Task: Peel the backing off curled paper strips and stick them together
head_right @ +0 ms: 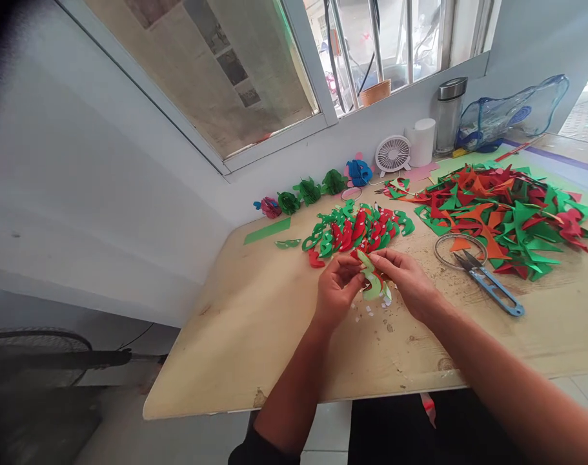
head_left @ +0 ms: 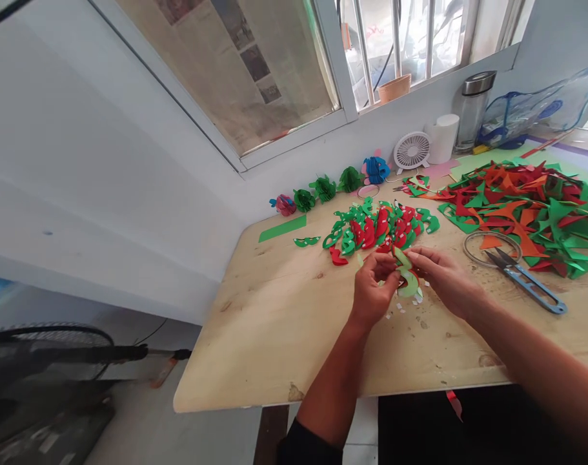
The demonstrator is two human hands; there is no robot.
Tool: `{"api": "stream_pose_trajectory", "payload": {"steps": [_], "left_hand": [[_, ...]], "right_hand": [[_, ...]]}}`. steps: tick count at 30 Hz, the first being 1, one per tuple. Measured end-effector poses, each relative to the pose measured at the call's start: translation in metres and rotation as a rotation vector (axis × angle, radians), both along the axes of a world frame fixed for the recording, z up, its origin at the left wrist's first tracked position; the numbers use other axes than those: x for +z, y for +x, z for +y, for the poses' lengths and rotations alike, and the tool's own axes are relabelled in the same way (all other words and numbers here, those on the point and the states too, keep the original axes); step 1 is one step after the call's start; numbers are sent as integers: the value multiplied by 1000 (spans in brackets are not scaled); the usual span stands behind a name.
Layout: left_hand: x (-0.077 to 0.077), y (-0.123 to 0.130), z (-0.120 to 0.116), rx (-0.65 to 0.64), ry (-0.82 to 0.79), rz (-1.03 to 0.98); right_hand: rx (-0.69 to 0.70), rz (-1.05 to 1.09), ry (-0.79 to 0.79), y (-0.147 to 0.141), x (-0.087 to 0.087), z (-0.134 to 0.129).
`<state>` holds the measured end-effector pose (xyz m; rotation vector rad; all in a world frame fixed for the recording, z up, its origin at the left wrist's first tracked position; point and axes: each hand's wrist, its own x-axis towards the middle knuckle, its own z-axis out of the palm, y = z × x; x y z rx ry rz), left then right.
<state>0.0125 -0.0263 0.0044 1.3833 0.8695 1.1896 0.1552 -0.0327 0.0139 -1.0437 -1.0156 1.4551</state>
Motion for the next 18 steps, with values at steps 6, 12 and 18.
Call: {"api": "stream_pose_trajectory", "payload": {"steps": [6, 12, 18], "left_hand": [[-1, -1, 5, 160, -71, -124], [0, -2, 7, 125, -135, -229], [6, -2, 6, 160, -194, -268]], "right_hand": [[80, -262, 91, -4, 3, -2], [10, -376, 144, -6, 4, -3], [39, -380, 152, -5, 5, -4]]}}
